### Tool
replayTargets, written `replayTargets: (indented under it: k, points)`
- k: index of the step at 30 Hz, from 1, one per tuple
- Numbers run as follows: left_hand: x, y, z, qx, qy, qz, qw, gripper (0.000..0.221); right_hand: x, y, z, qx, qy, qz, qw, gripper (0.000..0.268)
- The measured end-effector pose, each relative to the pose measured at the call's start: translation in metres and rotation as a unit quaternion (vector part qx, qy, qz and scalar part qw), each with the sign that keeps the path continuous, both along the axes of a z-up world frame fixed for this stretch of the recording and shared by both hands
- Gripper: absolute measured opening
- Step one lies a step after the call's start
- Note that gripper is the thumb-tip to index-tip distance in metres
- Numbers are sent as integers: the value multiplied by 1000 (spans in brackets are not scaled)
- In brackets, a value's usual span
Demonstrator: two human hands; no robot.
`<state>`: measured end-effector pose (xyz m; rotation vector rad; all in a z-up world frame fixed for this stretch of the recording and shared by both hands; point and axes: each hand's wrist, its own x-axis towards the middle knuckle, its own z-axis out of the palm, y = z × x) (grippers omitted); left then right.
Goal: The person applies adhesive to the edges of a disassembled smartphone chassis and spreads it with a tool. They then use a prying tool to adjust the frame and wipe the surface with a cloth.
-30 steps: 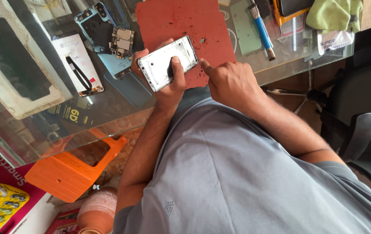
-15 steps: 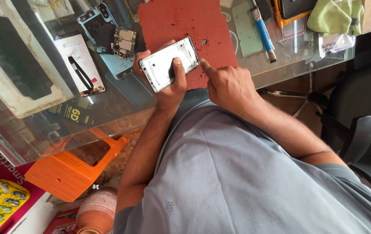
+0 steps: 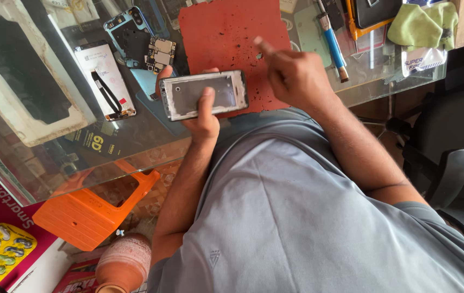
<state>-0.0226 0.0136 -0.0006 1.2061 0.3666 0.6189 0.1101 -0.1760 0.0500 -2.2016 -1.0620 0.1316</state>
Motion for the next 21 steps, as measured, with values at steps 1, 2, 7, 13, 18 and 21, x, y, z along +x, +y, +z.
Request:
replayTargets:
  k: [1, 2, 7, 13, 18, 21]
  points:
    - [0, 0, 0, -13, 4, 1, 1000, 73, 1, 2, -1, -28, -15, 29, 999, 54]
    - [0, 1, 0, -26, 7, 3, 1000, 73, 2, 6, -3, -55, -30, 58, 996, 53]
    - [-1, 3, 1, -34, 10, -17, 999, 74, 13, 13, -18, -47, -128, -121, 983, 56]
    - [7, 4, 2, 1, -13, -60, 998, 76, 18, -1, -19, -8, -64, 12, 998, 40]
    - [8, 11, -2, 89, 21, -81, 993, 66, 9, 7, -16, -56, -94, -137, 985, 52]
    - [10, 11, 3, -15, 53, -86, 995, 72, 9, -3, -8, -21, -64, -68, 995, 53]
